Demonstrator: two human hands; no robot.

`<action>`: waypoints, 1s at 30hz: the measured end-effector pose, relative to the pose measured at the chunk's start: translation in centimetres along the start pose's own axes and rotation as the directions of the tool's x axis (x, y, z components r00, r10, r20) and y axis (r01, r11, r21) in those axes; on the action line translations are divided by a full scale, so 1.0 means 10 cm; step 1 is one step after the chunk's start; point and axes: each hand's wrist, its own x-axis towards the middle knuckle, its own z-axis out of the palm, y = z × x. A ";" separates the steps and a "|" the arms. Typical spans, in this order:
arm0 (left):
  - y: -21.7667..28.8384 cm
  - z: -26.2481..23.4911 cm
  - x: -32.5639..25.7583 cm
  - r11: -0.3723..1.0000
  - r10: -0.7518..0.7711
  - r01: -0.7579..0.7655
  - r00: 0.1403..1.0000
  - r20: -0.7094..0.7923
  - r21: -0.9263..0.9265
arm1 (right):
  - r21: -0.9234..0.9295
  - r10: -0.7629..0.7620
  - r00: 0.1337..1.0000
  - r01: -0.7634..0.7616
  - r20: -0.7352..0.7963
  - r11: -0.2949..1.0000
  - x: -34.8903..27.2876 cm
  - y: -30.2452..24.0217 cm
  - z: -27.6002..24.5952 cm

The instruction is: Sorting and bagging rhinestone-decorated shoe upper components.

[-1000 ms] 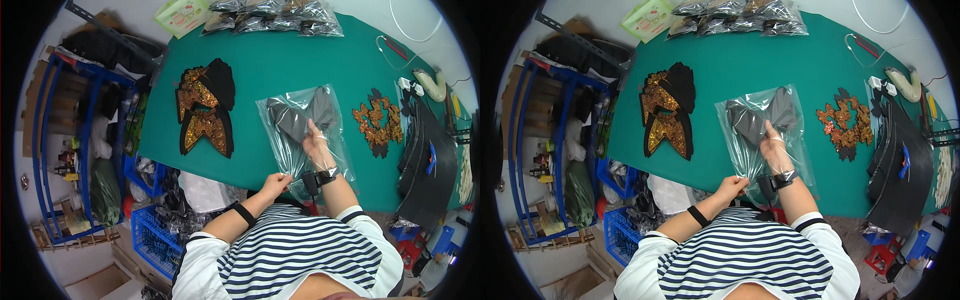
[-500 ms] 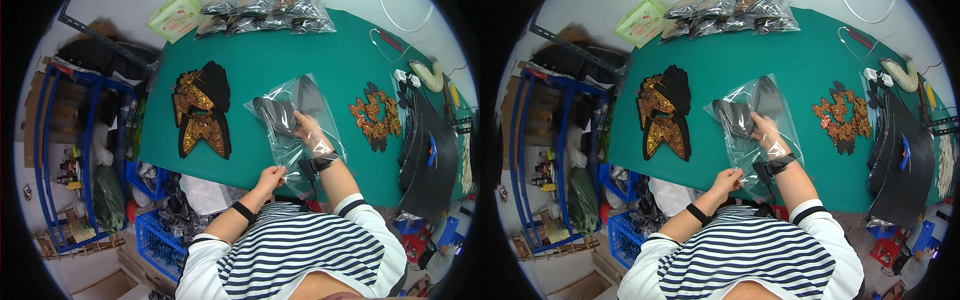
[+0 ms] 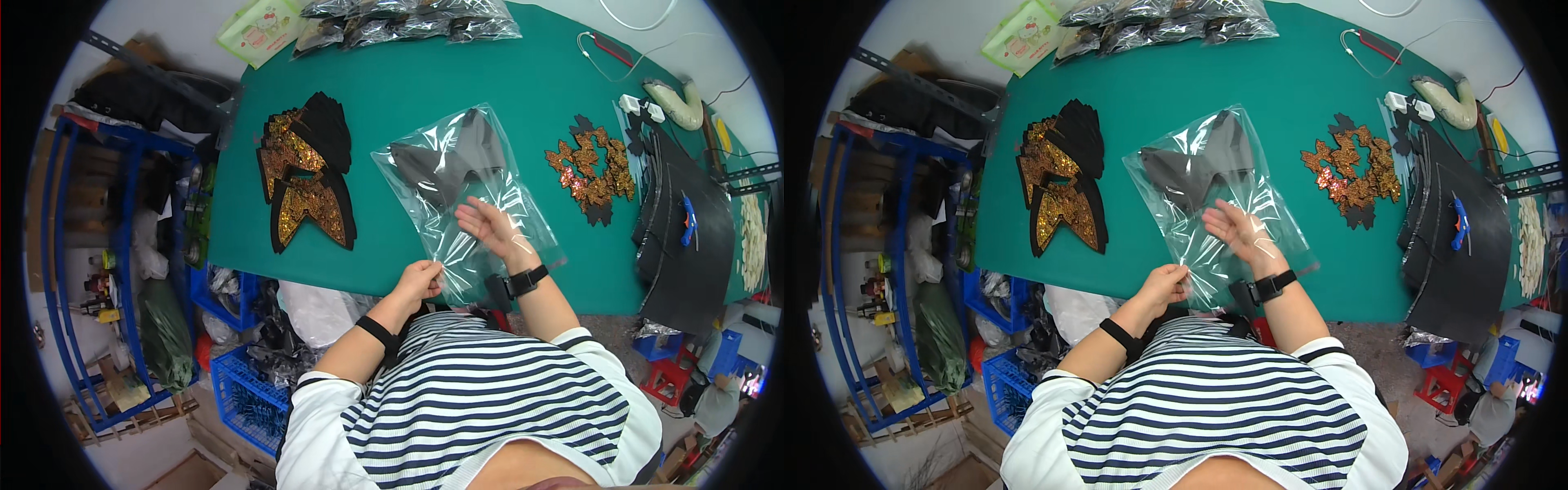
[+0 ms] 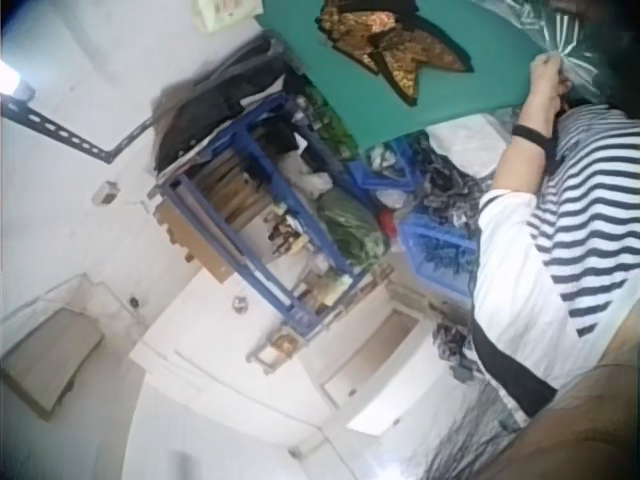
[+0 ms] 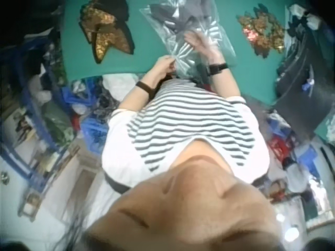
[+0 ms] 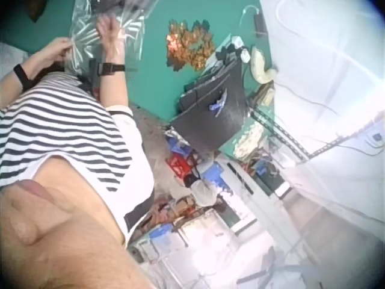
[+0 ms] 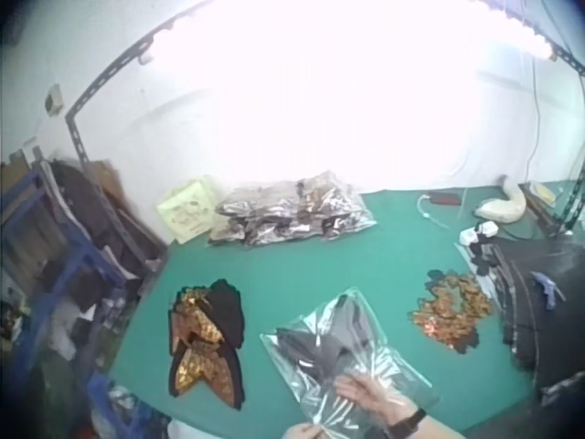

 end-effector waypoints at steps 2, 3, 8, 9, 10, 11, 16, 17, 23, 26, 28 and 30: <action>0.00 -0.01 0.00 1.000 -0.014 0.013 1.000 0.009 0.005 | 0.007 0.054 0.998 -0.054 0.021 0.999 -0.14 0.08 -0.09; 0.01 -0.04 -0.01 1.000 -0.017 0.017 1.000 0.004 0.002 | -0.003 0.069 0.997 -0.069 0.033 0.998 -0.24 0.10 -0.13; -0.02 -0.08 0.01 0.976 0.014 -0.023 0.999 0.045 0.215 | -0.253 0.049 0.999 -0.052 -0.018 0.966 -0.88 0.18 -0.34; -0.02 -0.12 0.03 0.954 0.010 -0.027 0.998 0.058 0.298 | -0.300 0.055 0.996 -0.074 -0.073 0.951 -1.01 0.19 -0.37; -0.01 -0.17 0.03 0.923 0.002 -0.031 0.997 0.076 0.383 | -0.327 0.066 0.990 -0.103 -0.122 0.940 -1.13 0.21 -0.45; 0.00 -0.23 0.01 0.929 0.003 -0.028 0.998 0.067 0.370 | -0.352 0.074 0.982 -0.132 -0.172 0.927 -1.23 0.25 -0.52; 0.05 -0.62 -0.02 0.912 0.101 -0.111 0.994 0.045 0.396 | -0.698 0.118 0.938 -0.323 -0.326 0.639 -1.72 0.26 -0.56; 0.07 -0.74 -0.03 0.916 0.090 -0.102 0.995 0.049 0.389 | -0.696 0.125 0.934 -0.336 -0.336 0.634 -1.75 0.24 -0.47; 0.31 -1.41 -0.18 0.756 0.471 -0.414 0.882 0.019 0.507 | -0.844 0.041 0.957 -0.272 -0.286 0.462 -1.79 -0.15 0.54; 0.60 -1.71 -0.33 0.862 0.433 -0.418 0.901 0.011 0.286 | -0.866 0.001 0.987 -0.140 -0.159 0.480 -1.60 -0.28 1.26; 0.78 -1.89 -0.39 0.902 0.425 -0.423 0.905 -0.006 0.089 | -0.911 -0.005 0.998 -0.058 -0.066 0.408 -1.40 -0.29 1.66; 1.00 -2.06 -0.38 0.866 0.455 -0.470 0.882 -0.122 -0.172 | -0.933 -0.001 0.999 -0.036 -0.039 0.359 -1.17 -0.29 2.06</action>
